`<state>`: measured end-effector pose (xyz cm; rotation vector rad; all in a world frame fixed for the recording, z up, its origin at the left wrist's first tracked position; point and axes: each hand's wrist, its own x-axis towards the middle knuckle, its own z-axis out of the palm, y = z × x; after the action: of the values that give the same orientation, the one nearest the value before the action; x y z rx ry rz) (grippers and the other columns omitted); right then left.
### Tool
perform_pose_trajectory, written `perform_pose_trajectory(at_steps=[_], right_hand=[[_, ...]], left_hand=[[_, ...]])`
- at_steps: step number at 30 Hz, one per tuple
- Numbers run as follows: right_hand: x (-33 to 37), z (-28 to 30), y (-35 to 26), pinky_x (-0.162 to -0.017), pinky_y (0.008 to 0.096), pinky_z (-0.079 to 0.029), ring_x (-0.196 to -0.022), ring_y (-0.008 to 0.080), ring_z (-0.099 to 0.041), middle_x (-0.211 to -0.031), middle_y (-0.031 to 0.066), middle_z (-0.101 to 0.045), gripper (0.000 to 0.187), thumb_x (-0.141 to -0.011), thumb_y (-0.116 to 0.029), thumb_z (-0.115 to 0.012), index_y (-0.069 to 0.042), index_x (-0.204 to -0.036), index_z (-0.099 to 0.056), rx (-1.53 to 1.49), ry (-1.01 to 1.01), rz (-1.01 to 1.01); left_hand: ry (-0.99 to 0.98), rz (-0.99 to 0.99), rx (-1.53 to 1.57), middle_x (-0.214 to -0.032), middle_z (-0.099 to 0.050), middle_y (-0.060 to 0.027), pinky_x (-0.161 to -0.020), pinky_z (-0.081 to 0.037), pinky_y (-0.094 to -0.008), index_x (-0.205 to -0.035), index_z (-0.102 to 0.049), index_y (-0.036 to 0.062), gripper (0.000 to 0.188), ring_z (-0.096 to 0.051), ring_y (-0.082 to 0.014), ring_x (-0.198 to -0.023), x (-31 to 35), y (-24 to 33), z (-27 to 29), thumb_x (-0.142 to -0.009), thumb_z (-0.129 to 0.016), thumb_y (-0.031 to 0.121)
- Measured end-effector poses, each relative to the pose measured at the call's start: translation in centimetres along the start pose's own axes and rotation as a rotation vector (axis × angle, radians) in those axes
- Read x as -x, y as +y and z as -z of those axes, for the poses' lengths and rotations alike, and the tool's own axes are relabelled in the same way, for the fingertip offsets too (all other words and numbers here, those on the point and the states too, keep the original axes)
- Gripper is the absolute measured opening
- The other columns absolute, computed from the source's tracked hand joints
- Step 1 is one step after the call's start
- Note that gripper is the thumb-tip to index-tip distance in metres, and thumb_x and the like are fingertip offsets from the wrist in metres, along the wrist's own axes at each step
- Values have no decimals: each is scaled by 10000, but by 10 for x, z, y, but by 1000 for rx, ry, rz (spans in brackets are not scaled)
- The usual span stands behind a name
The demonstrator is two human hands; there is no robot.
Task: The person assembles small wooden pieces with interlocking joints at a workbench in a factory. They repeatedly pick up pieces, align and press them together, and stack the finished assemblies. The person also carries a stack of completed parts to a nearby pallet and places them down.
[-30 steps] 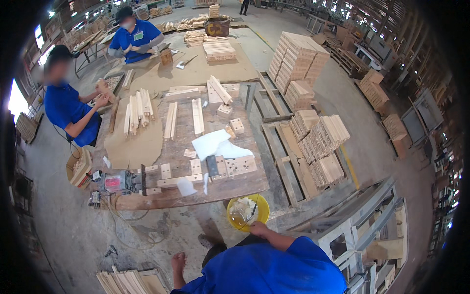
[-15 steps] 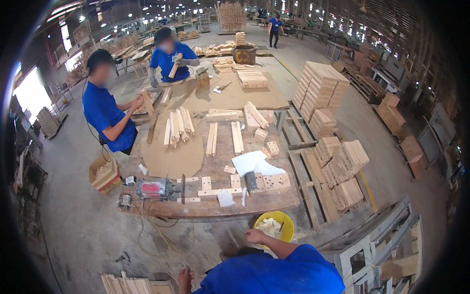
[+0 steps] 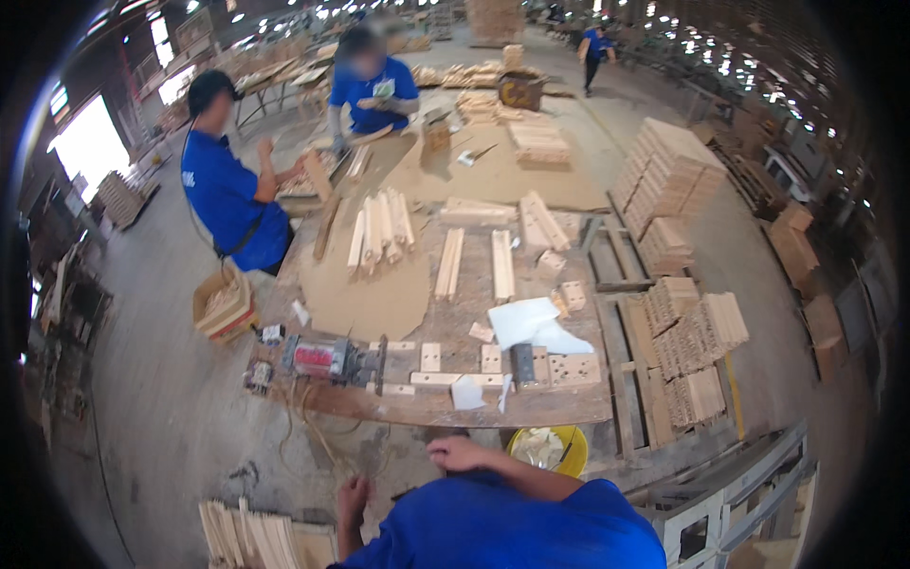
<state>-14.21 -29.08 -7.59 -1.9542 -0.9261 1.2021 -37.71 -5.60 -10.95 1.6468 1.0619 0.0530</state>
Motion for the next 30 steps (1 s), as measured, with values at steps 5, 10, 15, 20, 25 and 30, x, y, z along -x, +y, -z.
perform_pose_trajectory(at_steps=[5, 10, 15, 20, 25, 30], right_hand=[[-8, 72, -39, -1023, 364, -509, -1184, 259, -669, -1274, 132, -718, 402, -1034, -310, -627, -71, -1358, -642, -165, 85, 46], [-14, 129, -31, -982, 325, -510, -1118, 199, -672, -1215, 125, -730, 370, -1016, -238, -653, -45, -1332, -656, -339, 266, 149], [-23, 168, -15, -944, 340, -526, -1079, 204, -679, -1187, 125, -735, 371, -1025, -244, -637, -48, -1340, -654, -361, 373, 35], [-10, 199, 8, -926, 303, -521, -1054, 152, -652, -1194, 89, -714, 365, -1043, -191, -636, -8, -1359, -632, -417, 499, -65], [-2, 194, 31, -858, 281, -521, -961, 121, -636, -1118, 56, -718, 340, -1043, -168, -635, -2, -1340, -641, -650, 556, -122], [-14, 194, 37, -923, 302, -525, -1031, 154, -656, -1131, 82, -720, 372, -1030, -182, -649, 13, -1346, -635, -728, 495, -208]], left_hand=[[-11, -136, 105, -956, -742, -74, -741, -528, -301, -1162, -707, -28, 375, -673, -138, -840, -52, 94, 2, -1027, -630, 314], [-143, -275, 252, -1070, -757, -90, -846, -534, -286, -1246, -681, -20, 335, -691, -141, -961, -87, 207, -34, -1046, -626, 244], [-210, -426, 35, -1108, -756, -95, -906, -532, -292, -1289, -666, -4, 337, -686, -143, -1028, -127, 252, -83, -1052, -624, 232], [-380, -449, -181, -1069, -770, -164, -889, -556, -341, -1236, -695, -2, 391, -733, -207, -994, -160, 301, -127, -1009, -678, 315], [-145, -498, -259, -1069, -759, -212, -907, -560, -411, -1248, -688, 10, 463, -740, -331, -1014, -263, 342, -133, -979, -679, 387], [184, -476, -392, -1058, -725, -217, -926, -547, -467, -1367, -574, 2, 569, -706, -372, -1029, -367, 401, -127, -953, -681, 377]])
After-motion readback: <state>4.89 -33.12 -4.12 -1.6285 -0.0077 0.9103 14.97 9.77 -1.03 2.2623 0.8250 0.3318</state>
